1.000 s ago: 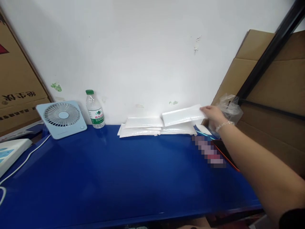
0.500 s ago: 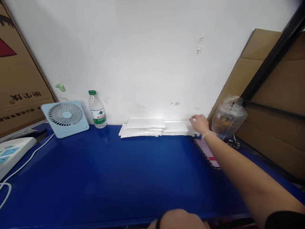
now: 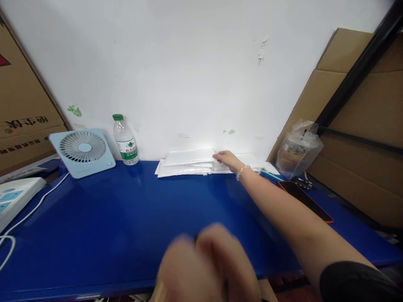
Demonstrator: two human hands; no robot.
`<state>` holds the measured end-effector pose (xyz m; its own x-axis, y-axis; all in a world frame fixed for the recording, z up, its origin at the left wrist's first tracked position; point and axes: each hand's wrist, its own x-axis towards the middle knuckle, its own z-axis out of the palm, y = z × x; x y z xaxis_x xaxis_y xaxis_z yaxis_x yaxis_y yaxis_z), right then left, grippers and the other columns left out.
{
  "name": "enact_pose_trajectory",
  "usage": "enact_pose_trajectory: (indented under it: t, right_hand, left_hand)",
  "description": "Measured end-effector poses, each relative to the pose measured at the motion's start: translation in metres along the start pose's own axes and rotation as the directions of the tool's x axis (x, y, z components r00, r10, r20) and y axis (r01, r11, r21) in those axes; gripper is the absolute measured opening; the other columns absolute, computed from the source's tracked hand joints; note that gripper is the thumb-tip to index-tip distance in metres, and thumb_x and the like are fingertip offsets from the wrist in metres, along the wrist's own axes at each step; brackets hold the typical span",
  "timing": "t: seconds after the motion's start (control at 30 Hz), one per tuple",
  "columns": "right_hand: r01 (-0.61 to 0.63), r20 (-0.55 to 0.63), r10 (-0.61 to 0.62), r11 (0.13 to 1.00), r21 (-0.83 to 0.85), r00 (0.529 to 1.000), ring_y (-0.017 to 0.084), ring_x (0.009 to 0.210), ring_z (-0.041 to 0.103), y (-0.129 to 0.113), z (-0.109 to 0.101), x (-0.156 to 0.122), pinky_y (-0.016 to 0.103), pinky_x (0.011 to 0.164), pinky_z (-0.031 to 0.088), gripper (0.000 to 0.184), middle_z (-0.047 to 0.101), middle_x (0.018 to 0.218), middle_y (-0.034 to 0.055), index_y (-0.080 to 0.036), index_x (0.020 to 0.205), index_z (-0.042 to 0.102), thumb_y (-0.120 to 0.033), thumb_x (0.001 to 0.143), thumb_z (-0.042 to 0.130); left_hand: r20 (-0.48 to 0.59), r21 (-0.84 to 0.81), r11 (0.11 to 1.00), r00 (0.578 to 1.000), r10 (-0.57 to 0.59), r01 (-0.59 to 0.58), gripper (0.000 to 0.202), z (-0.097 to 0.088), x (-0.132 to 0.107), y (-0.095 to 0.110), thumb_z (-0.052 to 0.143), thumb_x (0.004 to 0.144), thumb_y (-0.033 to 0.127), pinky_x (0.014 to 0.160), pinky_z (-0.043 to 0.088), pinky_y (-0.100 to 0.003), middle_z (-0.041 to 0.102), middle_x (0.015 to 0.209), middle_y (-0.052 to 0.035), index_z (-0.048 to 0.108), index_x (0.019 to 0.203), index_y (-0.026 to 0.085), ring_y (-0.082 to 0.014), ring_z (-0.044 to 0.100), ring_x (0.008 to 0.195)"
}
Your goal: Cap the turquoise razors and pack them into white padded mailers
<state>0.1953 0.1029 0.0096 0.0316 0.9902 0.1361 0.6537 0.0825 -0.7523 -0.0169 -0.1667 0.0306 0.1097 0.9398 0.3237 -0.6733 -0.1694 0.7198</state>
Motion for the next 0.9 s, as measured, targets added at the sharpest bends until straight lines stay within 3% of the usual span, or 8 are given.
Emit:
enact_pose_trajectory:
  t: [0.1,0.2,0.27,0.33,0.4,0.53,0.73,0.9]
  right_hand:
    - [0.306,-0.119,-0.295,0.948,0.092,0.948,0.01,0.065,0.053,-0.023,-0.007,-0.019,0.023,0.062,0.044,0.018,0.057,0.08,0.0007,-0.018,0.081,0.054,-0.035,0.081,0.049]
    - [0.693,-0.17,-0.685,0.721,-0.017,0.708,0.014,0.081,0.056,-0.043,-0.016,-0.053,0.025,0.07,0.046,0.008,0.057,0.095,0.0046,-0.019,0.078,0.052,-0.026,0.081,0.051]
    - [0.815,-0.051,-0.821,0.571,-0.096,0.569,0.015,0.091,0.057,-0.047,-0.018,-0.079,0.027,0.076,0.047,0.007,0.058,0.106,0.007,-0.019,0.075,0.051,-0.019,0.082,0.05]
    - [0.892,0.051,-0.894,0.437,-0.112,0.445,0.017,0.099,0.056,-0.046,-0.018,-0.102,0.028,0.078,0.048,0.01,0.059,0.11,0.0082,-0.02,0.075,0.051,-0.013,0.082,0.047]
    - [0.912,0.086,-0.909,0.401,-0.088,0.408,0.016,0.1,0.057,-0.039,-0.013,-0.119,0.029,0.08,0.049,0.014,0.061,0.108,0.0074,-0.02,0.077,0.051,-0.008,0.082,0.045]
    - [0.85,0.017,-0.851,0.522,-0.077,0.524,0.017,0.088,0.057,-0.024,-0.001,-0.136,0.031,0.075,0.049,0.027,0.062,0.097,0.0071,-0.021,0.102,0.053,-0.006,0.081,0.044]
    - [0.896,0.175,-0.879,0.434,-0.093,0.443,0.018,0.086,0.056,-0.006,0.006,-0.143,0.037,0.081,0.042,0.027,0.064,0.089,0.005,-0.023,0.097,0.06,-0.006,0.083,0.044]
    - [0.447,-0.106,-0.451,0.771,0.453,0.886,0.017,0.09,0.056,-0.002,0.011,-0.14,0.033,0.079,0.046,0.022,0.059,0.097,0.0035,-0.023,0.096,0.054,-0.015,0.075,0.054]
  left_hand:
    - [-0.009,-0.096,0.97,0.974,-0.226,0.224,0.042,0.024,0.047,-0.009,0.055,0.076,0.034,0.083,0.049,-0.039,0.058,0.108,-0.007,0.049,0.118,0.032,-0.024,0.057,0.1]
    - [-0.102,-0.34,0.789,0.815,-0.571,0.511,0.067,0.015,0.09,-0.022,0.054,0.075,0.054,0.091,0.045,-0.045,0.047,0.125,-0.0148,0.032,0.132,0.024,-0.0292,0.048,0.117]
    - [-0.181,-0.416,0.742,0.752,-0.634,0.526,0.084,0.0,0.112,-0.029,0.056,0.068,0.064,0.086,0.047,-0.052,0.044,0.126,-0.0183,0.027,0.134,0.022,-0.0338,0.048,0.117]
    - [-0.235,-0.477,0.762,0.771,-0.592,0.439,0.08,-0.015,0.126,-0.035,0.058,0.066,0.066,0.08,0.049,-0.052,0.05,0.119,-0.017,0.035,0.128,0.021,-0.0328,0.055,0.107]
    - [-0.288,-0.518,0.796,0.812,-0.507,0.313,0.057,-0.024,0.134,-0.04,0.058,0.072,0.056,0.075,0.053,-0.046,0.057,0.106,-0.012,0.047,0.116,0.02,-0.0269,0.061,0.092]
    - [-0.399,-0.562,0.799,0.776,-0.489,0.214,0.025,-0.03,0.146,-0.048,0.058,0.077,0.031,0.065,0.054,-0.036,0.06,0.085,-0.0056,0.053,0.096,0.016,-0.0177,0.063,0.07]
    - [-0.417,-0.487,0.868,0.849,-0.324,0.092,0.015,-0.033,0.163,-0.052,0.062,0.072,0.021,0.07,0.052,-0.033,0.061,0.081,-0.0019,0.054,0.084,0.017,-0.0151,0.063,0.071]
    - [-0.402,-0.237,0.971,0.909,-0.113,0.016,0.034,-0.028,0.166,-0.054,0.066,0.07,0.017,0.079,0.051,-0.033,0.063,0.093,-0.0025,0.056,0.102,0.023,-0.0158,0.063,0.083]
